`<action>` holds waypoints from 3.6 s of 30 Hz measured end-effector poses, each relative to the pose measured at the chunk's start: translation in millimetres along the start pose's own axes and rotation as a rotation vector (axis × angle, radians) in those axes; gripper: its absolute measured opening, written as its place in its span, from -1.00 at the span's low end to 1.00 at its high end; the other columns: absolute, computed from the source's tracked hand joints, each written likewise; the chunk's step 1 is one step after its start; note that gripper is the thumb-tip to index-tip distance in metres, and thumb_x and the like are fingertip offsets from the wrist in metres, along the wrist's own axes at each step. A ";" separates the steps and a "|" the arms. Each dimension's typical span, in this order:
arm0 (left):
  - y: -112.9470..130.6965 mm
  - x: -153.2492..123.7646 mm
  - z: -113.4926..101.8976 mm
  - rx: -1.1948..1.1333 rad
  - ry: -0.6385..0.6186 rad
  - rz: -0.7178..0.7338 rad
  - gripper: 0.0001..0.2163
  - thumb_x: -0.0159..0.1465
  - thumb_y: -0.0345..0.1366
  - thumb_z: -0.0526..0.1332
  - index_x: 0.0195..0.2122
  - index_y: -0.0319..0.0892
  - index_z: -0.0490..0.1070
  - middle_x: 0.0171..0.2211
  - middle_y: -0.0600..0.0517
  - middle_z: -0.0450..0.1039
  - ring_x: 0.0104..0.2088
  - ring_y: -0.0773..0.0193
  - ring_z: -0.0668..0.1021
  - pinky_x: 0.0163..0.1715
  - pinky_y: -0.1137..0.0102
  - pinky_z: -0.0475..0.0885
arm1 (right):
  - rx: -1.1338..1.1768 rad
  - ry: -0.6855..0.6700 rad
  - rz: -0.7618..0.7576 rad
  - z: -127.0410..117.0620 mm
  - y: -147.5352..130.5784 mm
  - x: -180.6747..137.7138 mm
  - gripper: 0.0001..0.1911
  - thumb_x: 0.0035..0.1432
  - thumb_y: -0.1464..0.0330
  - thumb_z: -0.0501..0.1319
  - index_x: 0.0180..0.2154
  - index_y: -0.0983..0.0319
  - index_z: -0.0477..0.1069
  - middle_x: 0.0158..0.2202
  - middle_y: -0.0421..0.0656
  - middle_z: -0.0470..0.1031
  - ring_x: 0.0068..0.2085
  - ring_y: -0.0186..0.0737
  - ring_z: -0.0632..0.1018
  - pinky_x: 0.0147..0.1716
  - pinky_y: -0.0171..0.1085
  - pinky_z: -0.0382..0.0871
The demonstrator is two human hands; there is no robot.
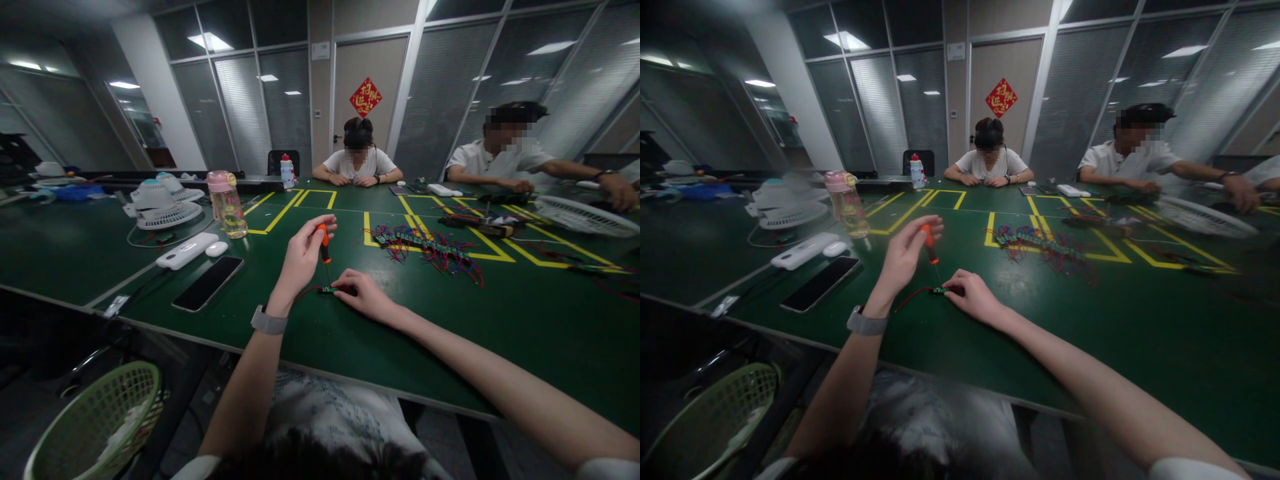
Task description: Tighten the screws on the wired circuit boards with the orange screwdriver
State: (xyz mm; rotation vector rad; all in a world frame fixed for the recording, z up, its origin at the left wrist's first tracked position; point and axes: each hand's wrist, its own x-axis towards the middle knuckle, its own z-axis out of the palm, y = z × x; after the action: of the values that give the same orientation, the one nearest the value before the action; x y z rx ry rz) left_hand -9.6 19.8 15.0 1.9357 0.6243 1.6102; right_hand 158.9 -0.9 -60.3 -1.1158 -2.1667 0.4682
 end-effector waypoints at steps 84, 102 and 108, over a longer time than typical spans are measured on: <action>2.3 -1.8 0.9 -0.103 0.034 -0.102 -0.79 0.16 -0.25 0.30 -0.17 -0.12 0.55 -0.20 -0.01 0.47 -0.22 0.29 0.52 -0.20 0.40 0.44 | -0.140 0.025 -0.137 2.1 -1.4 -8.0 -0.82 0.19 0.42 0.18 -0.19 0.24 0.53 -0.28 -0.07 0.47 -0.24 -0.17 0.48 -0.22 -0.20 0.41; 1.4 -1.6 3.2 -0.271 -0.059 -0.142 -0.71 0.33 -0.25 0.07 0.03 -0.10 0.43 0.03 -0.08 0.41 -0.05 0.21 0.51 -0.11 0.32 0.46 | 0.100 0.009 -0.028 -0.6 4.0 -3.4 -0.83 0.12 0.42 0.23 -0.22 0.26 0.55 -0.34 -0.12 0.49 -0.33 -0.26 0.50 -0.34 -0.29 0.37; 3.3 -1.9 4.3 -0.066 0.067 -0.113 -0.77 0.14 -0.27 0.32 -0.16 -0.13 0.53 -0.20 -0.02 0.47 -0.27 0.31 0.51 -0.24 0.41 0.45 | 0.097 0.013 -0.018 0.2 4.2 -3.5 -0.85 0.12 0.42 0.23 -0.25 0.26 0.55 -0.34 -0.12 0.49 -0.34 -0.27 0.49 -0.35 -0.29 0.36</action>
State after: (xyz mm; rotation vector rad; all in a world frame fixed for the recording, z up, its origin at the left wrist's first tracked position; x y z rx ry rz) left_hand -5.7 15.6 15.2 1.7729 0.6864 1.6100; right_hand 162.7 -1.4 -64.3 -1.0426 -2.1178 0.5506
